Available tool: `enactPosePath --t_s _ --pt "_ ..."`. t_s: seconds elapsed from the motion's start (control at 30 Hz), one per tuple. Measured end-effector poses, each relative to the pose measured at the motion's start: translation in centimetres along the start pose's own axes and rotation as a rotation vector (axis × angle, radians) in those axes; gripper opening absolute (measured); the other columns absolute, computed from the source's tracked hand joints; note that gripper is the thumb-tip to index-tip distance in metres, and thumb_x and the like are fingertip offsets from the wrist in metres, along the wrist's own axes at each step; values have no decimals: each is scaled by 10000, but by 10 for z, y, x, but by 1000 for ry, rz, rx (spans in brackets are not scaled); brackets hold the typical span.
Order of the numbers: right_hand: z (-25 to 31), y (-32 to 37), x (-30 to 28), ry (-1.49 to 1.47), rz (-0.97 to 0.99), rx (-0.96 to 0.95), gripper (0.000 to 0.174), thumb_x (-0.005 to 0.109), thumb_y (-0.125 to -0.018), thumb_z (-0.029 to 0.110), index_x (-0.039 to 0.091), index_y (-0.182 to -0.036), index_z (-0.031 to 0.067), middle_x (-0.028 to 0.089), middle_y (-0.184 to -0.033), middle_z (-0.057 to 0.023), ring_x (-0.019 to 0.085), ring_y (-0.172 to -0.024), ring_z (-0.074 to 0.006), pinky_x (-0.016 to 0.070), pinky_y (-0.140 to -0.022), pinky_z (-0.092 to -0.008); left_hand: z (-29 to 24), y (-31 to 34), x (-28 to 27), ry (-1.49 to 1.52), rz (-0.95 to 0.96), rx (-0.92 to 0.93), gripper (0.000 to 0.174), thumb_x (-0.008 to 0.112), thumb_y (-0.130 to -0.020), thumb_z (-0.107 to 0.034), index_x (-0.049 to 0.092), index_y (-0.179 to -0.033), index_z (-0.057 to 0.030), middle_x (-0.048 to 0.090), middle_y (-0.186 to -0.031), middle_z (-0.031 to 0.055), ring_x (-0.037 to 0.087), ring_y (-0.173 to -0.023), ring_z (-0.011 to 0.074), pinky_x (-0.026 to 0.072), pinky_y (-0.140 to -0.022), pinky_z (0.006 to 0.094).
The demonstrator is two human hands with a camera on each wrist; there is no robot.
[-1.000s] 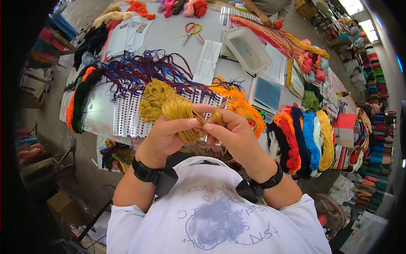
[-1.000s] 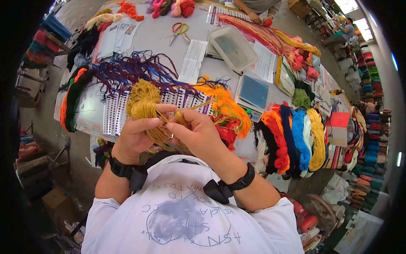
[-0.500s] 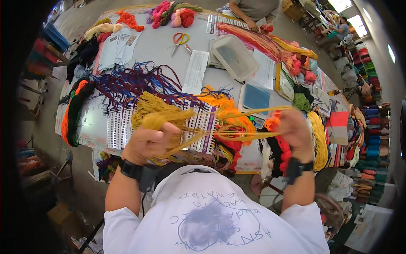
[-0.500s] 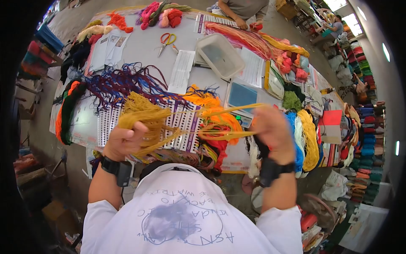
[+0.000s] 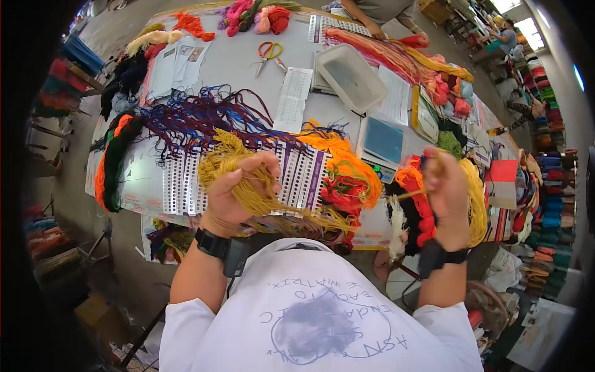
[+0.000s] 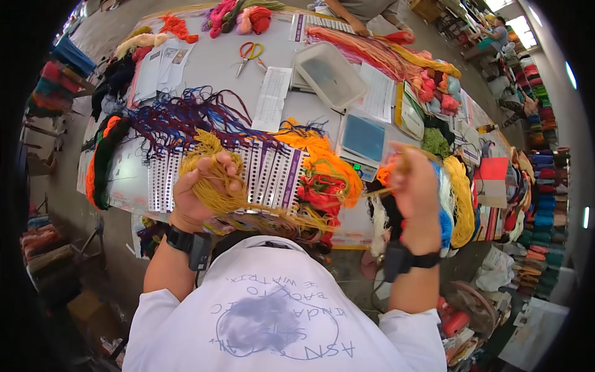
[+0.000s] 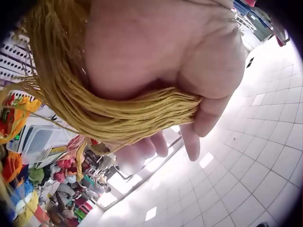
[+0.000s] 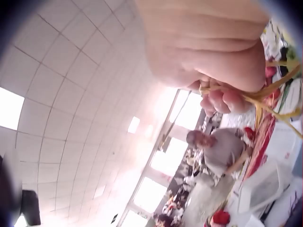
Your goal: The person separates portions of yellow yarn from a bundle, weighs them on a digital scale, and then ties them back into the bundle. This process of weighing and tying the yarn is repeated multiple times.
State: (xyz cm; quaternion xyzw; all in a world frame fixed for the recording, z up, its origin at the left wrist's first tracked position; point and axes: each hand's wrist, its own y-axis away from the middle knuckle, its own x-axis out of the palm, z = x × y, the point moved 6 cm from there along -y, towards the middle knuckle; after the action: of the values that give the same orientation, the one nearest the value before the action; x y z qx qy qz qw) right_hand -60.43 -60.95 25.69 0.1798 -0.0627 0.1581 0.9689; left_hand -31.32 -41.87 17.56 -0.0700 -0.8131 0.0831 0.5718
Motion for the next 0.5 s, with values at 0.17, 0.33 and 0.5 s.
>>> enactPosePath --t_s 0.17,0.33,0.5 --pt "-30 -1 109 145 178 76 267 493 -925 208 605 -1019 -16 529 -649 11 456 -499 -56 346 -427 -188 4 -10 20 66 20 93 415 486 -871 -282 524 -1261 -143 193 -1469 171 243 -1336 323 325 -1024 484" --pt "-29 -3 190 59 334 50 272 473 -936 202 595 -1045 -16 552 -663 0 485 -506 -61 369 -440 -187 7 -12 30 180 58 4 345 476 -896 -319 562 -1221 -241 132 -1491 133 129 -1368 349 326 -991 577" --pt "-32 3 223 -29 461 71 291 471 -938 209 583 -1073 -23 569 -674 -8 513 -529 -60 408 -483 -176 3 -10 34 260 81 -12 348 473 -898 -334 563 -1219 -234 125 -1485 164 129 -1367 352 375 -958 573"
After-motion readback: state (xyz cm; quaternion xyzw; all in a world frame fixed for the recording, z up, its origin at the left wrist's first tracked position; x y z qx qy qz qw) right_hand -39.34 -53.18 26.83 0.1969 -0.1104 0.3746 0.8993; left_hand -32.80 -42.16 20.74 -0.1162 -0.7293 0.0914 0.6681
